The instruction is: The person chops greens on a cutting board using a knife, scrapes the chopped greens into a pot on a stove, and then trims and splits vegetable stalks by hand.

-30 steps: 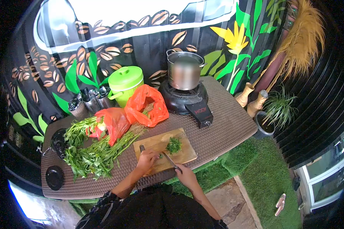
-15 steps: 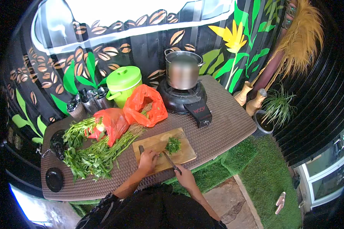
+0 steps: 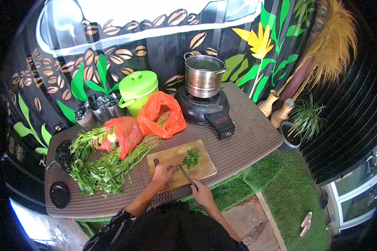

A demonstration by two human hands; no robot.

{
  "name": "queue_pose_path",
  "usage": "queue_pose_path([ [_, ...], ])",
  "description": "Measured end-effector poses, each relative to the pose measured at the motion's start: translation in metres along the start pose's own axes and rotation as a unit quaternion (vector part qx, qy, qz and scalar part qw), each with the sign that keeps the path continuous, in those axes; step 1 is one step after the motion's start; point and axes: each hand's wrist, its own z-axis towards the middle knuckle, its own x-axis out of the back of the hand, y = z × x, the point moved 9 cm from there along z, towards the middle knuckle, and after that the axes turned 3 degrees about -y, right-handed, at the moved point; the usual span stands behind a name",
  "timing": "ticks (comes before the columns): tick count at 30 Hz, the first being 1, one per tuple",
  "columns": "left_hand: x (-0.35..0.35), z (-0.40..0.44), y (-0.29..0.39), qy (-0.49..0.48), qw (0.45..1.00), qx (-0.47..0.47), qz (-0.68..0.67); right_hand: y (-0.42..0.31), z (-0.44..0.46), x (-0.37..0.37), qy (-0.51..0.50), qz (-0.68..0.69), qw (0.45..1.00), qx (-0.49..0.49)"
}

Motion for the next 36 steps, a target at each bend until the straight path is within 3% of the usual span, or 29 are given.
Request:
queue_pose_path([
  [2,0.000,-0.003,0.012,0.033,0.988,-0.126,0.085,-0.002,0.001,-0.003,-0.003,-0.006,1.000,0.017],
  [5,0.000,-0.010,0.021,0.058,0.974,-0.174,0.133,-0.012,-0.001,-0.005,-0.023,0.019,0.998,0.047],
  [15,0.004,-0.012,0.034,0.055,0.974,-0.175,0.130,-0.027,-0.001,-0.003,0.009,-0.010,0.997,0.072],
  [26,0.006,-0.005,0.023,0.080,0.985,-0.143,0.059,-0.037,-0.011,-0.016,0.022,-0.146,0.985,0.094],
  [36,0.007,-0.013,0.037,0.082,0.975,-0.182,0.097,-0.039,-0.011,-0.030,-0.004,-0.218,0.975,0.047],
])
